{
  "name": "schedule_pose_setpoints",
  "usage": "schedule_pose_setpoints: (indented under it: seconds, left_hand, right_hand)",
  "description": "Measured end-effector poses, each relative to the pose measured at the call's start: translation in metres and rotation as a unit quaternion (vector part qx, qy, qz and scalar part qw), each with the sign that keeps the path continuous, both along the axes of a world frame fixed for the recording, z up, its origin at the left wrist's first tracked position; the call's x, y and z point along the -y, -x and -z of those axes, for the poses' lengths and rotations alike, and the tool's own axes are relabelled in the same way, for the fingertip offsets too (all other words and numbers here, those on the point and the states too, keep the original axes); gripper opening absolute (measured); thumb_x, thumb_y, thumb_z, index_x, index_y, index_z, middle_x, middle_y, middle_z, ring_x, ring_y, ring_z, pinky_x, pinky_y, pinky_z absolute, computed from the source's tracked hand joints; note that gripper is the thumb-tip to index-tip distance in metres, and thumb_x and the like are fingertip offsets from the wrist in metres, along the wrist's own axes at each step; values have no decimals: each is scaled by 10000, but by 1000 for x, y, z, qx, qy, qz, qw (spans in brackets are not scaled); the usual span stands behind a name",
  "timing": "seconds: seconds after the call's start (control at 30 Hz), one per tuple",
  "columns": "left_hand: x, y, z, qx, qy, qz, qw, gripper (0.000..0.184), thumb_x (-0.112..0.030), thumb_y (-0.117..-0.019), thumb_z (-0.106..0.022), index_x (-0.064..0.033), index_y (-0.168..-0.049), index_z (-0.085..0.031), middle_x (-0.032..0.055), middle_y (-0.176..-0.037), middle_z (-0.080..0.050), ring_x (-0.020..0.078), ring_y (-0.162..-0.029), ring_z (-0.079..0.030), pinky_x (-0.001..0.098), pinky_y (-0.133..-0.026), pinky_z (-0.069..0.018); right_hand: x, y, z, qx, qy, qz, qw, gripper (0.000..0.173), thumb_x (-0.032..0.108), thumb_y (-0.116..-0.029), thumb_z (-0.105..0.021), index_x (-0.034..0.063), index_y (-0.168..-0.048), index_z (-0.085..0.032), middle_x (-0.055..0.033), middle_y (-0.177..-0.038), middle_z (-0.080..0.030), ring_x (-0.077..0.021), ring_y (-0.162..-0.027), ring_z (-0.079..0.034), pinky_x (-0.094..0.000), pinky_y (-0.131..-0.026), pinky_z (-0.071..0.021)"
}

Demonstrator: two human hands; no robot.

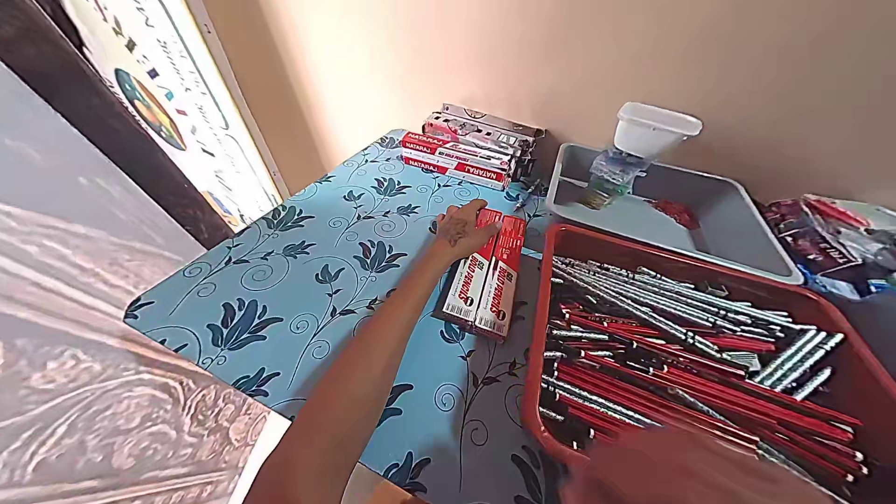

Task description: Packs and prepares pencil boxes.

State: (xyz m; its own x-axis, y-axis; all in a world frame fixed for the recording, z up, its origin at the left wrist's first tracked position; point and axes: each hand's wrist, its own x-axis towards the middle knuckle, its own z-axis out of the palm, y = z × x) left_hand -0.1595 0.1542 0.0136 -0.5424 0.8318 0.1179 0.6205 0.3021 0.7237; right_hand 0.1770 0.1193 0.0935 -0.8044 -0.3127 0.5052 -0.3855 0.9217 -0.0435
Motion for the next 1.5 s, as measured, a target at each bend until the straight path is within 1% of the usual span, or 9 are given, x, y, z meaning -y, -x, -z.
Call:
schedule_pose_setpoints:
  seconds: [0.13, 0.27, 0.37, 0.53, 0.67, 0.87, 1.03, 1.23, 1.5]
  left_hand:
    - [-1, 4, 6, 13, -23, 6, 1000, 483, -273, -1082, -460, -19, -1493, -461, 216, -1428, -567, 396, -1359, -487, 631, -1120, -301]
    - [3, 0, 5, 14, -34, 18, 999, 425, -168, -1089, -395, 4, -1470, -478, 247, -1380, -587, 421, -1340, -494, 624, -1124, -305]
    - [4, -14, 0, -11, -19, -2, 1000, 408, -142, -1071, -413, -14, -1445, -515, 245, -1324, -615, 424, -1302, -515, 630, -1096, -322]
    - [4, -23, -4, -26, -3, 1, 1000, 401, -134, -1068, -414, -17, -1436, -521, 214, -1375, -599, 402, -1350, -484, 620, -1101, -316]
    - [4, -25, -4, -26, 3, 3, 1000, 397, -130, -1074, -402, -14, -1433, -523, 217, -1391, -585, 392, -1365, -472, 605, -1107, -315]
    - [5, -29, -8, -19, 8, 10, 1000, 427, -124, -1074, -390, -18, -1478, -478, 204, -1469, -529, 385, -1408, -424, 601, -1120, -300]
    - [5, -29, -9, -15, 7, 11, 1000, 430, -111, -1069, -390, -13, -1479, -477, 191, -1483, -521, 385, -1406, -424, 617, -1115, -298]
    - [4, -30, -8, -22, 0, 2, 1000, 390, -111, -1062, -402, -8, -1413, -536, 201, -1408, -573, 382, -1366, -462, 594, -1086, -332]
    - [3, -29, -6, -30, -1, 1, 1000, 382, -111, -1059, -403, -3, -1390, -558, 205, -1387, -590, 390, -1354, -474, 607, -1081, -332]
  right_hand:
    - [-41, 86, -21, 139, -53, 91, 985, 282, 308, -984, -564, 116, -1095, -739, -28, -968, -721, -181, -929, -686, -358, -781, -559]
    - [-63, 135, -25, 353, -70, 130, 924, 501, 372, -962, -705, -14, -1273, -629, -167, -1083, -694, -308, -1020, -677, -486, -887, -527]
    - [-57, 152, -28, 465, -82, 188, 861, 698, 456, -945, -717, -12, -1423, -518, -195, -1248, -649, -331, -1169, -633, -500, -999, -487]
    - [-50, 162, -29, 525, -75, 223, 818, 600, 501, -897, -753, -17, -1176, -634, -133, -933, -679, -276, -887, -666, -484, -818, -521]
    - [-43, 168, -29, 560, -73, 247, 787, 568, 466, -892, -775, -8, -1181, -653, -149, -977, -694, -302, -954, -667, -520, -869, -512]
    - [-22, 174, -21, 550, -172, 271, 771, 426, 379, -905, -784, 2, -1082, -692, -152, -981, -690, -322, -952, -656, -530, -841, -484]
    - [-30, 170, -18, 528, -147, 251, 798, 372, 361, -923, -766, 13, -1039, -708, -144, -943, -696, -327, -925, -665, -545, -815, -490]
    - [-33, 167, -15, 507, -127, 228, 821, 513, 540, -927, -701, 27, -941, -712, -107, -833, -673, -282, -832, -653, -513, -771, -489]
    - [-22, 167, -13, 501, -129, 247, 819, 483, 461, -1020, -599, 11, -867, -679, -142, -843, -661, -321, -859, -652, -517, -757, -470]
